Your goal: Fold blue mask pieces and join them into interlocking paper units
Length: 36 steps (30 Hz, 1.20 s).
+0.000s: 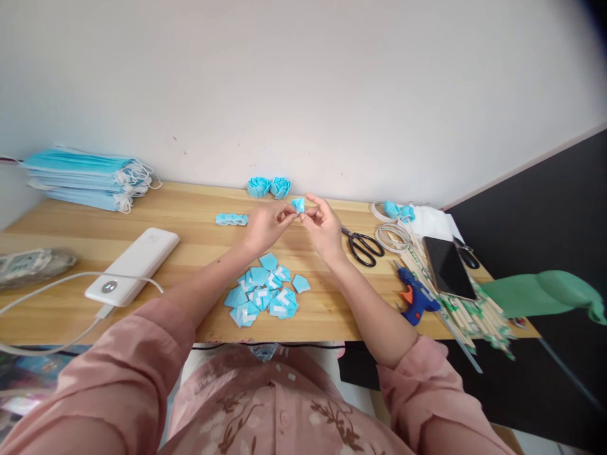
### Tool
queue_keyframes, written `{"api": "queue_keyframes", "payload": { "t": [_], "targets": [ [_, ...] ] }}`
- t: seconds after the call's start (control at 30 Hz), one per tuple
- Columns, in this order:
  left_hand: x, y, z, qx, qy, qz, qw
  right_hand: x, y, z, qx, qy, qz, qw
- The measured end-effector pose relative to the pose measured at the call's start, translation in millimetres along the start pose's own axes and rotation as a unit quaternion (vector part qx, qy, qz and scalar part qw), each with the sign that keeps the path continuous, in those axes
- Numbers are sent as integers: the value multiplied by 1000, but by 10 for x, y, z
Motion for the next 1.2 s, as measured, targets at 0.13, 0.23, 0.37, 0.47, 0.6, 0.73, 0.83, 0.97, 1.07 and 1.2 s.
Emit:
{"api": "queue_keyframes", "payload": {
  "t": [0.13, 0.23, 0.37, 0.47, 0.6, 0.73, 0.83, 0.97, 1.07, 1.2],
  "targets": [
    [-6, 16, 0, 6, -3, -4, 1000, -8, -39, 12, -15, 2, 25, 1000],
    [-14, 30, -1, 5, -2, -7, 1000, -7, -78, 34, -31, 12, 69, 997],
    [-20, 52, 2, 12, 6, -24, 1000, 10, -96, 61, -54, 27, 105, 993],
    [-14, 71, 6, 20, 8, -40, 999, 23, -89, 70, -63, 33, 114, 991],
    [-9, 100, 14, 24, 10, -46, 999, 29, -84, 69, -59, 32, 116, 991],
    [-13, 125, 21, 19, 15, -44, 999, 33, -93, 67, -60, 30, 113, 991],
    [-15, 132, 20, 17, 13, -43, 999, 34, -103, 69, -58, 31, 115, 991],
    [-11, 114, 14, 18, 12, -38, 999, 33, -111, 69, -55, 28, 103, 993],
    [-4, 96, 13, 14, 14, -25, 999, 29, -109, 65, -57, 26, 90, 994],
    [12, 77, 13, -12, 9, 11, 1000, 25, -100, 60, -49, 21, 86, 995]
  ]
}}
Point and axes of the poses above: each hand's wrist, its own z-axis away from the middle knuckle, its own x-axis out of the palm, y = z × x, the point moved 1 cm from there along -z, towards the middle knuckle, and after that the axes turned 2 degrees about -y, right-handed, at the moved point
